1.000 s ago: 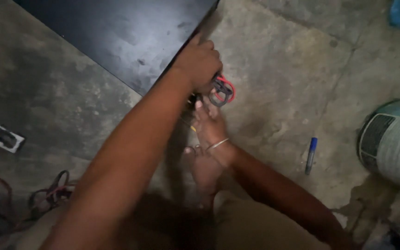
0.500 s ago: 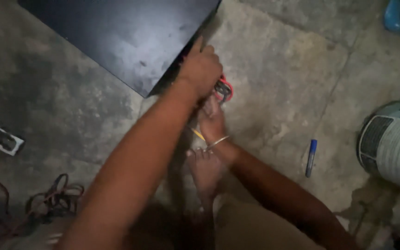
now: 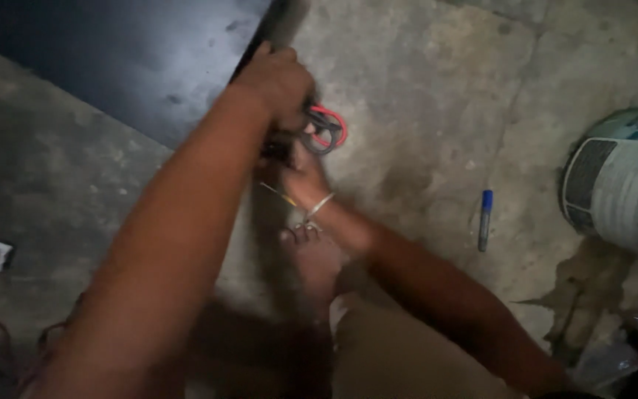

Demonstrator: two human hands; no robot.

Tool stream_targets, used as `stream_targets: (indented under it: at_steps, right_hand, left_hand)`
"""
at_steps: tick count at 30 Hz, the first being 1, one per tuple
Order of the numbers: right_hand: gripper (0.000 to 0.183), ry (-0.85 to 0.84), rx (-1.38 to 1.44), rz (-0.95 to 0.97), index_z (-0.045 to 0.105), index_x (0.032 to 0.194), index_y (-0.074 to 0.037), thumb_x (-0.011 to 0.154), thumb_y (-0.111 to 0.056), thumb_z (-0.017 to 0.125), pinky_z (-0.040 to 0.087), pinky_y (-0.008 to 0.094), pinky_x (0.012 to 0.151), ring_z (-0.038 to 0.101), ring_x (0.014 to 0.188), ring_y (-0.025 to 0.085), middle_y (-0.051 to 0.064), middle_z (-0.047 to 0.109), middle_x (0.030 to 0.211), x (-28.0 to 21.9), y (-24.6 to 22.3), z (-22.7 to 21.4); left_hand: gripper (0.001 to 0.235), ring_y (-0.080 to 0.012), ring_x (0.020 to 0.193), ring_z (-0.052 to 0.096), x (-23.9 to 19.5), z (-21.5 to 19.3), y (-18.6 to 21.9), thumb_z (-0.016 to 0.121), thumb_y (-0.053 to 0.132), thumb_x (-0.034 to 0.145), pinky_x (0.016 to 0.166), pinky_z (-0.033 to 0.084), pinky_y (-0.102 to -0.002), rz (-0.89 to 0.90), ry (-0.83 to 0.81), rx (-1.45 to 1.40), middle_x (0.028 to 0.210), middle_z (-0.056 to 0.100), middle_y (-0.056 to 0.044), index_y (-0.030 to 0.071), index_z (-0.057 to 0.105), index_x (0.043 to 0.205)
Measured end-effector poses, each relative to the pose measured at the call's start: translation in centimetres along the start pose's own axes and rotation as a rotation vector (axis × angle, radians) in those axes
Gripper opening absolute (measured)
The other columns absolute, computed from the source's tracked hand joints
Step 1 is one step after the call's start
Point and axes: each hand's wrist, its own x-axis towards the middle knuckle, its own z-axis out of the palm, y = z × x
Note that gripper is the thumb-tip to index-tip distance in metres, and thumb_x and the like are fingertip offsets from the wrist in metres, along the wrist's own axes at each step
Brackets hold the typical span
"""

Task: The person uses a screwdriver to remove screws from a black metal box, then handles and coils red and black wires attached to it. They also use a marker to write on the box surface.

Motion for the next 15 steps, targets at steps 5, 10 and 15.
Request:
stream_targets:
  at_steps: [5, 10, 15]
  right_hand:
    - [0.047, 0.264, 0.437, 0.287, 0.053, 0.150, -0.009, 0.103, -0.004, 0.063, 0.048, 0.030, 0.089, 0.057, 0.103, 0.014, 0.007, 0.061, 0.119, -2.6, -2.3, 1.7]
    - [0.050, 0.327, 0.696, 0.376, 0.053, 0.141, -0.013, 0.094, -0.010, 0.070, 0.058, 0.036, 0.086, 0.061, 0.096, 0.016, 0.003, 0.064, 0.117, -2.1, -5.0, 2.1]
    - [0.053, 0.314, 0.553, 0.345, 0.059, 0.138, -0.004, 0.089, -0.009, 0.077, 0.058, 0.035, 0.089, 0.068, 0.107, 0.020, 0.007, 0.069, 0.121, -1.6, -6.3, 3.2]
  left_hand:
    - [0.044, -0.0283, 0.136, 0.045, 0.3, 0.7, -1.1, 0.084, 0.037, 0.067, 0.120, 0.023, -0.055, 0.073, 0.034, -0.116, 0.125, 0.067, -0.010, 0.026, 0.080, 0.110]
    - [0.054, -0.0363, 0.140, 0.039, -0.9, 0.6, -1.8, 0.087, 0.043, 0.062, 0.113, 0.024, -0.064, 0.324, 0.398, -0.102, 0.129, 0.067, -0.012, 0.018, 0.078, 0.109]
    - [0.047, -0.0387, 0.130, 0.057, -7.2, -1.1, -2.5, 0.074, 0.039, 0.101, 0.107, 0.046, -0.049, 0.237, 0.654, -0.508, 0.136, 0.063, -0.019, 0.003, 0.065, 0.130]
